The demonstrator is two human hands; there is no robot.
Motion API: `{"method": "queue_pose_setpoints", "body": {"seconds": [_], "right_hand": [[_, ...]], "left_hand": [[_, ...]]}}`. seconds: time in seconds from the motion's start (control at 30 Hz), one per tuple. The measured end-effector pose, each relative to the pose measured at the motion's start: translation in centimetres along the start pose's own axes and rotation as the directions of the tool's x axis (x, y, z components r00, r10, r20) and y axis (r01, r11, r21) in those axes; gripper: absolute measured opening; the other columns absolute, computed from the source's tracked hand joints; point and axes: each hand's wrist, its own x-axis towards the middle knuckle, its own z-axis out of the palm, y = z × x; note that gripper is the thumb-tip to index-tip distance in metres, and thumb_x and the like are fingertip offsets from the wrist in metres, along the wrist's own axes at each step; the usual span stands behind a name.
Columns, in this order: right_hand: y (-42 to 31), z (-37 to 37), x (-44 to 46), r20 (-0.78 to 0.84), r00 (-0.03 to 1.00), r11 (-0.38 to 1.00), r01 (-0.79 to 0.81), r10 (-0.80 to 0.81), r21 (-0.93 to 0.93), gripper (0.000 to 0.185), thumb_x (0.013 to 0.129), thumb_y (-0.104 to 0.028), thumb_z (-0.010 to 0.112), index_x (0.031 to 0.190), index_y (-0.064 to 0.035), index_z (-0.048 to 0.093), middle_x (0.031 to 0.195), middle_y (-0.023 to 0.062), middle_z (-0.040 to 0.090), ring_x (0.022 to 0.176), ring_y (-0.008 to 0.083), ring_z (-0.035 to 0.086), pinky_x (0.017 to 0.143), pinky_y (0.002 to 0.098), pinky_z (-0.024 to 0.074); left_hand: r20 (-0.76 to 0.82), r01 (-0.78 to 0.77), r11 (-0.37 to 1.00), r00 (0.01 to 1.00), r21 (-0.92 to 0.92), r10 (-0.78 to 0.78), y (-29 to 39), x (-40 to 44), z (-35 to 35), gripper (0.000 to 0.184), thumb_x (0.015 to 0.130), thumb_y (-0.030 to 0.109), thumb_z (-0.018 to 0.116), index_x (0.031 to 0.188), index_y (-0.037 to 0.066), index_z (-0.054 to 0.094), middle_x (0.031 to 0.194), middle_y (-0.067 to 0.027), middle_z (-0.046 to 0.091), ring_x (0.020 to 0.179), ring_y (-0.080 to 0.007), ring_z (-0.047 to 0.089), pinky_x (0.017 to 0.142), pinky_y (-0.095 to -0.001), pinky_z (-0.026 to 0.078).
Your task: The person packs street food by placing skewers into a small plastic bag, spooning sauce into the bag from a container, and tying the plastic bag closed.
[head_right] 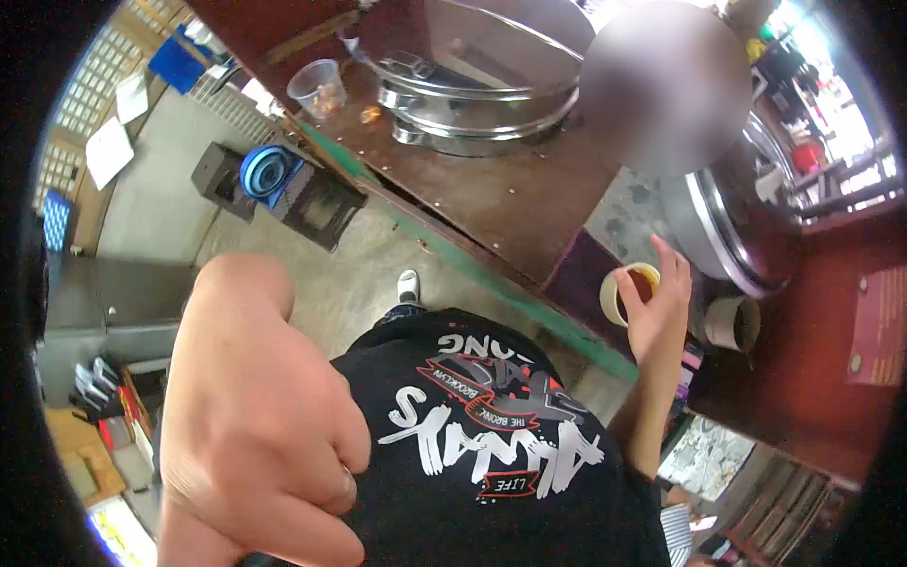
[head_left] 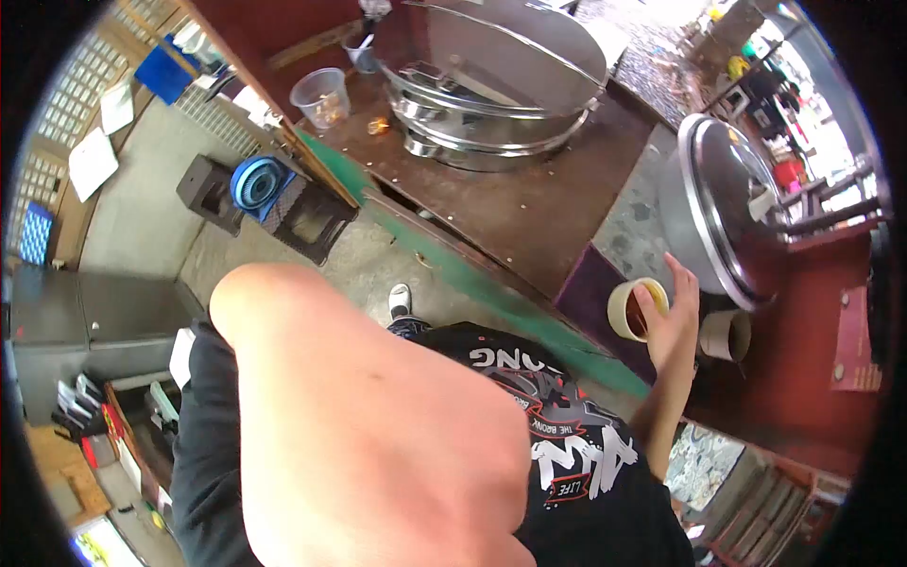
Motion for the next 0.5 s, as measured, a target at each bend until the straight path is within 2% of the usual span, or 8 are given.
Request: {"method": "queue_pose_setpoints", "body": {"seconds": [0.1,0.27,0.33,0.37,0.47,0.5], "right_hand": [[-1.7,0.5,0.2,0.096,0.995,0.983,-0.027,0.009,0.182,0.052,0.08,-0.022,0.07,0.126,-0.0068,0.053,0.124,0.0186,0.051,0.116,0.0349,0.05,0.099,0.0391,0.0387],[-5.7,2.0,0.9,0.249,0.968,0.978,-0.019,-0.035,0.21,0.049,0.078,-0.013,0.071,0.124,-0.0062,0.055,0.113,0.012,0.056,0.103,0.0265,0.055,0.089,0.0341,0.0437],[-7.6,2.8,1.2,0.268,0.959,0.965,0.015,-0.088,0.263,0.048,0.079,-0.013,0.071,0.124,-0.0062,0.055,0.113,0.0122,0.056,0.103,0.026,0.055,0.087,0.0342,0.0443],[-8.4,3.2,1.3,0.275,0.955,0.958,0.027,-0.11,0.287,0.047,0.08,-0.013,0.07,0.124,-0.0062,0.055,0.113,0.0122,0.056,0.102,0.0258,0.056,0.086,0.0342,0.0445],[-10.6,5.3,2.2,0.245,0.963,0.941,0.025,-0.114,0.338,0.042,0.081,-0.012,0.07,0.121,-0.0055,0.058,0.109,0.0128,0.058,0.099,0.0246,0.058,0.084,0.0333,0.0464],[-11.5,6.1,2.5,0.237,0.965,0.931,0.014,-0.108,0.365,0.042,0.081,-0.012,0.07,0.12,-0.0054,0.058,0.108,0.013,0.059,0.098,0.0243,0.058,0.083,0.0329,0.0468]], "left_hand": [[0.123,0.031,0.991,0.991,0.127,-0.047,0.6,-0.2,-0.3,0.023,0.079,0.001,0.051,0.07,0.015,0.035,0.057,-0.0004,0.04,0.042,-0.0085,0.034,0.037,-0.0248,0.025],[0.352,0.047,0.967,0.926,0.252,-0.137,3.4,-1.8,-4.3,0.028,0.077,0.003,0.055,0.064,0.014,0.033,0.058,0.0009,0.041,0.044,-0.0079,0.036,0.04,-0.0239,0.025],[0.401,0.061,0.948,0.896,0.313,-0.19,4.8,-3.1,-6.5,0.03,0.077,0.004,0.057,0.062,0.014,0.032,0.059,0.0015,0.042,0.045,-0.0077,0.037,0.041,-0.0236,0.025],[0.386,0.074,0.933,0.897,0.353,-0.217,5.4,-4.1,-7.4,0.031,0.076,0.004,0.057,0.061,0.014,0.032,0.059,0.0017,0.042,0.046,-0.0076,0.038,0.041,-0.0234,0.025],[0.081,0.295,0.76,0.907,0.579,-0.414,3.9,-8.9,-10.5,0.02,0.075,0.007,0.057,0.06,0.012,0.045,0.062,0.0011,0.052,0.049,-0.0128,0.047,0.046,-0.0276,0.034],[-0.123,0.492,0.666,0.845,0.561,-0.52,2.7,-11.2,-13.2,0.013,0.078,0.008,0.056,0.065,0.009,0.052,0.064,-0.0013,0.055,0.053,-0.0173,0.051,0.05,-0.0303,0.039]]}}
